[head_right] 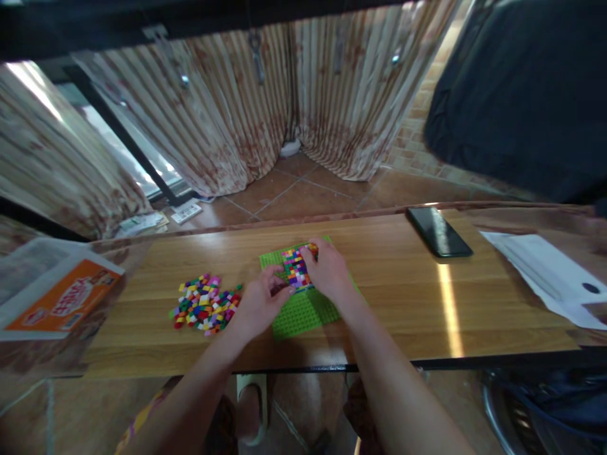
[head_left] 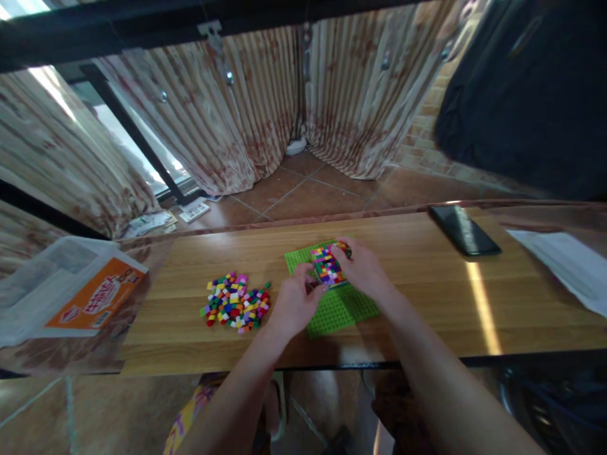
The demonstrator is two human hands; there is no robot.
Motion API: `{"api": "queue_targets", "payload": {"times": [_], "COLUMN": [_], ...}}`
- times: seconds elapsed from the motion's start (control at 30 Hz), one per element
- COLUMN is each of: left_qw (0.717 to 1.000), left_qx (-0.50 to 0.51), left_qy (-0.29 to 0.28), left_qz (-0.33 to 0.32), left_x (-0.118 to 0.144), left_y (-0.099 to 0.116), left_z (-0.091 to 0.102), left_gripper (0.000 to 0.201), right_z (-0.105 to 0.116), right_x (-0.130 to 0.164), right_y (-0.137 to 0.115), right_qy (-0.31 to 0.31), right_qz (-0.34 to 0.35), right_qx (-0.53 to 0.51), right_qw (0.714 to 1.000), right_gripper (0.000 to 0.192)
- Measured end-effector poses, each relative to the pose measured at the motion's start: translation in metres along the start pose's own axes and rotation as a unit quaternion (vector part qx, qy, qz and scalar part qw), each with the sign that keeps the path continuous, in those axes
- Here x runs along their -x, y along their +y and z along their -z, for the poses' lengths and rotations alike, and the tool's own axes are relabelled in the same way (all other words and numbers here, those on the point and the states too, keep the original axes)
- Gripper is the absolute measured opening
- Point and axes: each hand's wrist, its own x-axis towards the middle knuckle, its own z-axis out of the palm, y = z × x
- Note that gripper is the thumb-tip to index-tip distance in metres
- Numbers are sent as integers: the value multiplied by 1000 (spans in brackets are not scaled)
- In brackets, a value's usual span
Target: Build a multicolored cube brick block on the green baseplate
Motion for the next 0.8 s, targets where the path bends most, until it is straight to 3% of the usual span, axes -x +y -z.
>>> {"api": "queue_targets", "payload": {"times": [0.23,0.33,0.47,0.57,0.67,0.8], "left_qw": [999,999,998,996,976,935], "left_qx": [-17,-33,-45,-76,-211,-347], "left_qy": [34,24,-12,38,55,20], "left_qz": [-25,-27,-31,-17,15,65], "left_x": [-2,-2,-8,-10,-8,-2], "left_y": [6,11,8,0,-7,-6], "left_z": [-14,-11,19,56,85,95], "left_gripper": [25,23,20,15,10,11], "right_z": [7,8,7,6,4,1], "right_x": [-6,-6,-5,-4,-3,-2], "right_y": [12,12,11,10,9,7], "right_qy": [22,22,8,-3,-3,-5], "right_qz": [-30,-40,-28,-20,-21,-12], "right_qx": [34,52,52,54,65,68], "right_qw": [999,998,998,998,998,998], "right_gripper": [37,38,39,40,41,41]}}
